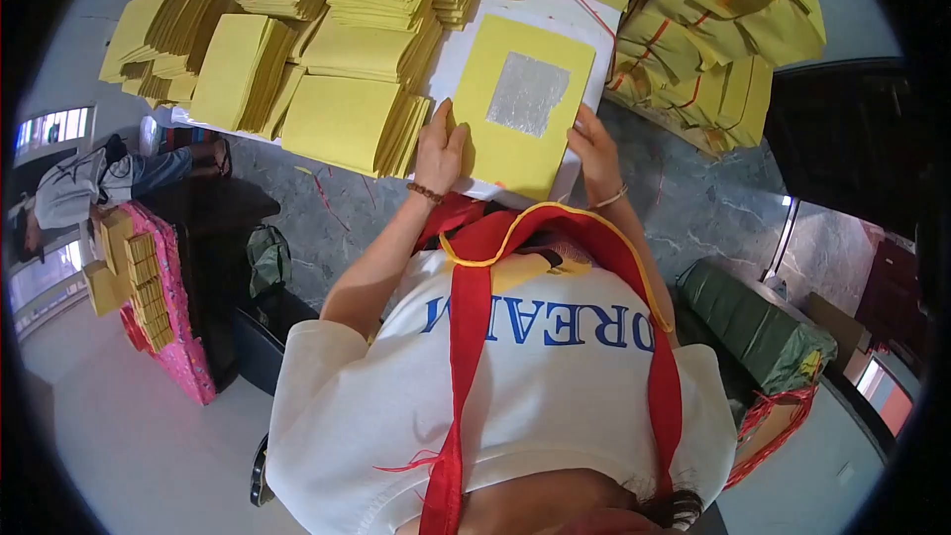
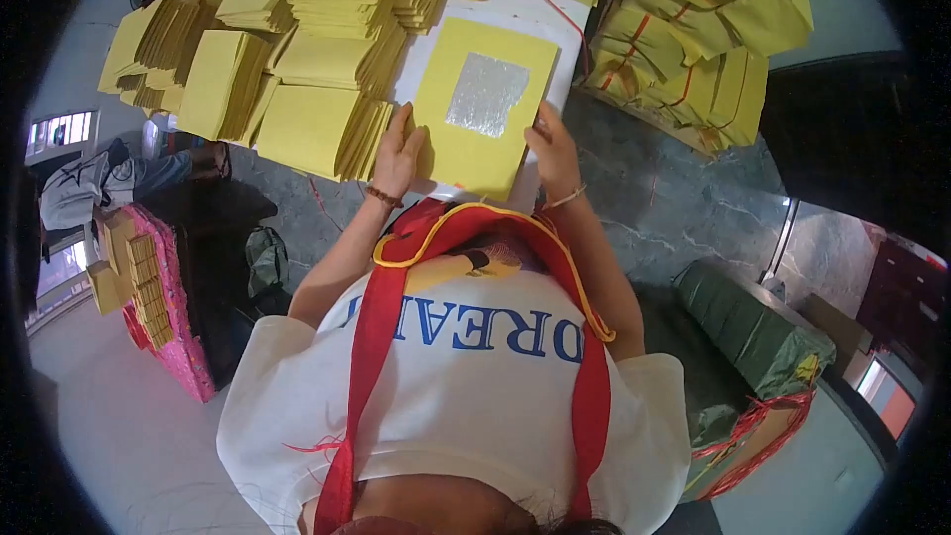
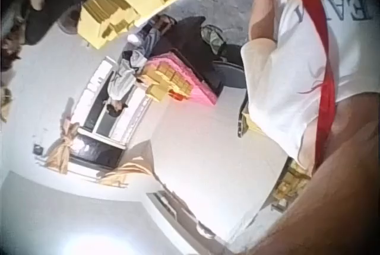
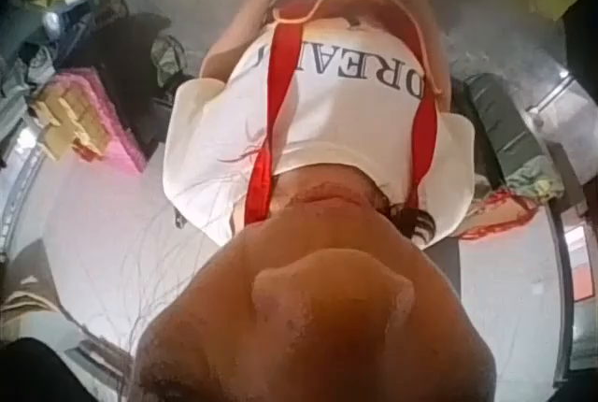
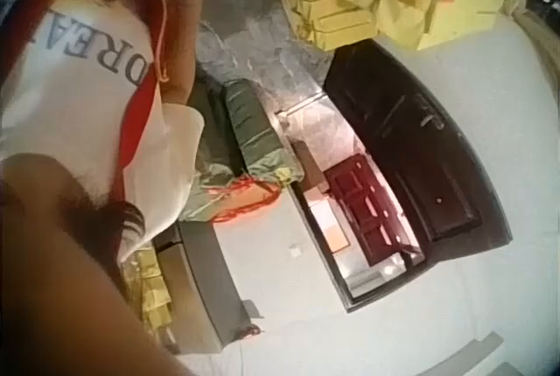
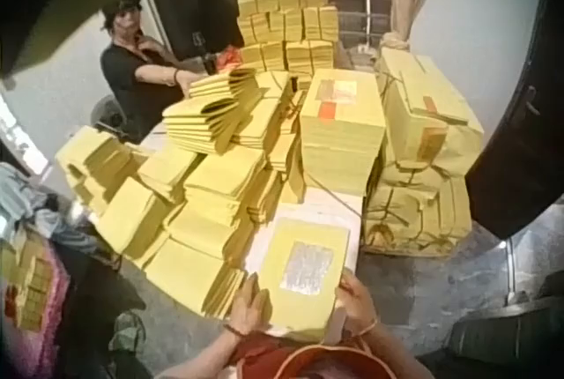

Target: Folding and stacking sheets of yellow paper with foil squares.

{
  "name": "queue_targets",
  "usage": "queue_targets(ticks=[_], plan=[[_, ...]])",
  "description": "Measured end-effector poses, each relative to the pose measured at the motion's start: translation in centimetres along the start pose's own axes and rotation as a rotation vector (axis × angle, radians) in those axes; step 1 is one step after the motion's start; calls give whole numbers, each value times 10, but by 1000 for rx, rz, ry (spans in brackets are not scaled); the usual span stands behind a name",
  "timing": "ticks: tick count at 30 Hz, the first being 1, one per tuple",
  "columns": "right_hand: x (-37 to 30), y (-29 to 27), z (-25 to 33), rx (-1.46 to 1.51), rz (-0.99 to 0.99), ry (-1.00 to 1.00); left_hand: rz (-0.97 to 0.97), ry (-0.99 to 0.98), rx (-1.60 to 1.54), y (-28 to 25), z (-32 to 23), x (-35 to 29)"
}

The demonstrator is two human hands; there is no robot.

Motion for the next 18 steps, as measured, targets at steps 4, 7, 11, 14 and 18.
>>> queue_targets(ticks=[4,7,11,14,18], plan=[[8,-8,1,-137,-79,-15,-22,-24,-153,-1,-8,0],[17,-24,-3,-120,-163,-11,-1,-41,-265,11,-15,9],[14,-31,-2,-16,-232,-23,32,-59,-413,16,-14,13],[-3,-30,11,-176,-333,-178,-52,474,367,0,-72,-8],[-41,17,64,-1082,-182,-771,227,722,654,3,-98,-32]])
Point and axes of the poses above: each hand's wrist, its own x-axis towards the middle knuckle, its own y-axis out of the palm, z = x × y, the point moved 7 cm from there along x, towards the middle knuckle, and after that the axes turned 1 degree about -z, right-handed, at the moved point
